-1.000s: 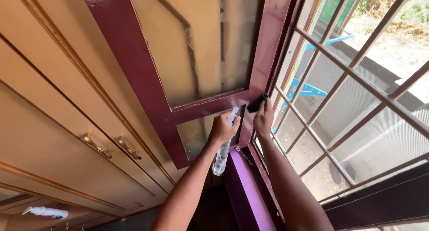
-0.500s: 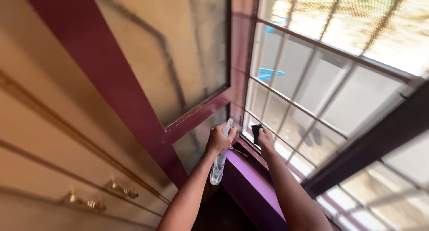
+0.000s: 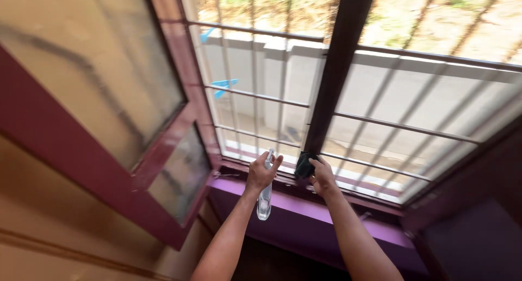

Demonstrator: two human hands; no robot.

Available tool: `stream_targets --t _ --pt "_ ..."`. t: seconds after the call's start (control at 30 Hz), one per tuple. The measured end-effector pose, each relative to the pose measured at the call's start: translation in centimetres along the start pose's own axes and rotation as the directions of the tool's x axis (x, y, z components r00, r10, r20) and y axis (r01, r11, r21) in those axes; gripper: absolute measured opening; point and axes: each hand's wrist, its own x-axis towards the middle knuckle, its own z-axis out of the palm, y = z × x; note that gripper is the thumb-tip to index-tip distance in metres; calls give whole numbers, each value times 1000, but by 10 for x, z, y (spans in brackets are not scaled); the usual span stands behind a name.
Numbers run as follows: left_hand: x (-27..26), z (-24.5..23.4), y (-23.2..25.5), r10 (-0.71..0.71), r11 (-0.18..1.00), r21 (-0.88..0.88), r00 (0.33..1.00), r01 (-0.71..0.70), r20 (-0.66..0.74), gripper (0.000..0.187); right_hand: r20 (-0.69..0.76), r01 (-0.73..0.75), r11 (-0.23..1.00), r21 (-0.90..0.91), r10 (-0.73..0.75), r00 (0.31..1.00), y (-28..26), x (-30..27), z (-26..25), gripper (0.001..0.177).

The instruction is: Cleaning the glass panes of a window or door using a spray bottle and a cloth.

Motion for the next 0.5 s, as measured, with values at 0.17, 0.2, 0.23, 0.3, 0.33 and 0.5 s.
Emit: stream_targets --t 0.17,0.2,0.23,0.3,0.33,0.5 --pt "3 66 23 205 970 114 976 -213 72 55 -164 105 994 24 -100 981 -34 -37 -86 31" --pt "4 78 29 303 948 74 950 -308 76 55 -205 142 989 48 -130 970 -36 -41 -106 32" --pt "3 88 36 311 946 64 946 -317 86 55 -217 153 987 48 -139 966 -40 -45 -125 32" --pt "4 108 50 376 926 -19 921 -376 105 39 -335 247 967 56 -215 917 -49 -52 -160 35" --pt "3 115 62 387 922 -26 915 -386 112 39 -343 259 964 57 -224 912 -58 -60 -171 35" --pt "-22 129 131 479 877 -48 877 -478 25 26 -425 450 881 -149 -468 775 -91 -83 -218 38"
